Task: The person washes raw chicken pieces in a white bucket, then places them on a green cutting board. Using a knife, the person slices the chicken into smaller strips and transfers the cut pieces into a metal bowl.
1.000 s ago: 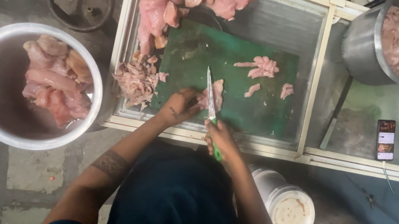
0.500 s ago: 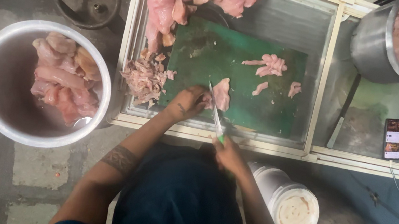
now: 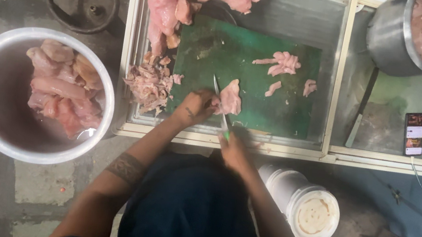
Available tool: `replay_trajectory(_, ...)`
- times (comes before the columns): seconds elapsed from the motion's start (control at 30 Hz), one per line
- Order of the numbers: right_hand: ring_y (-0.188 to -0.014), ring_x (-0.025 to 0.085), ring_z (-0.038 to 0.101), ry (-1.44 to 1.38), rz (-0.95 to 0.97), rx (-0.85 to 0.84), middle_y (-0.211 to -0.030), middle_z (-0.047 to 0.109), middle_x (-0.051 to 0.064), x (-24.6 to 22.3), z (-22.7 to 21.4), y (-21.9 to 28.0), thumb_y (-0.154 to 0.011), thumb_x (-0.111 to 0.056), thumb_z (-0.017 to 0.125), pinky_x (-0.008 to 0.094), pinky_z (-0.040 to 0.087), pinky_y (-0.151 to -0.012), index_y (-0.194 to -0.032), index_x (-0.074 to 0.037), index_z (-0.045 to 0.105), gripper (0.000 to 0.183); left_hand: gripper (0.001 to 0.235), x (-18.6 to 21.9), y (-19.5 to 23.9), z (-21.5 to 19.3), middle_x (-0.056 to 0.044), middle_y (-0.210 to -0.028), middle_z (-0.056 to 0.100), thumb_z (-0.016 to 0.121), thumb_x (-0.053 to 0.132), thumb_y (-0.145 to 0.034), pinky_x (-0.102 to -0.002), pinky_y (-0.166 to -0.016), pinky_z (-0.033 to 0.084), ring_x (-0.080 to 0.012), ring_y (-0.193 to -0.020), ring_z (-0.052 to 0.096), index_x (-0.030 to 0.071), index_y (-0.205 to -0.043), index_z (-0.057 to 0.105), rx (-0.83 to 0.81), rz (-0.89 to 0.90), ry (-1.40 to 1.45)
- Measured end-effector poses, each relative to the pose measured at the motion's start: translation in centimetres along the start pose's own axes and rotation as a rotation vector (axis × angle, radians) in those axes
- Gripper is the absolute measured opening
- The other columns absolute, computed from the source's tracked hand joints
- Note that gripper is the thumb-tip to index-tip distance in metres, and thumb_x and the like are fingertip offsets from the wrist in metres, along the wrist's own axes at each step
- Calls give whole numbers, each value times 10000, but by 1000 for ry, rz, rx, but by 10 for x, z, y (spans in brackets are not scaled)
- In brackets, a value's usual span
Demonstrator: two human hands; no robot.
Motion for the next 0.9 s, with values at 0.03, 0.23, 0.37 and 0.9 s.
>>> replay_trajectory(0.03,-787,453,705,125,-139,55,-865,715,261,6,-1,12,-1050,-367,570,543,554,-720,-1201,-13,615,387,240,0,3,0,-149,-941,685,780,89,-788,-434,-753,555,-353,-841,688,52,-1001,677,5,17,-20)
replay_trajectory(0.23,-856,462,709,60,-310,180,-923,722,275,11,12,19,-1051,-377,569,532,565,-748,-1157,-6,636,391,260,-2,4,2,-139,-954,694,779,94,-785,-444,-778,563,-366,-872,697,68,-1019,670,31,77,-51)
replay_trajectory(0.37,-512,313,668,-162,122,-98,-679,666,184,6,31,-12,-1051,-420,504,429,538,-516,-1168,-2,586,442,298,2,9,6,-161,-1024,677,759,110,-832,-462,-774,560,-380,-889,693,59,-1099,638,2,1,-73)
replay_trajectory(0.9,-488,99,495,-454,256,-381,-624,532,-8,81,-70,114,-997,-463,578,272,426,-435,-890,-124,583,356,270,25,40,-34,-189,-1100,619,709,118,-806,-465,-939,505,-396,-1040,601,58,-1059,637,64,293,-406)
Point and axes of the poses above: each hand's wrist, its own y-axis away from the middle knuckle, its own z-axis out of the palm, x = y × z, the point moved 4 cm from there along -y, towards the middle knuckle
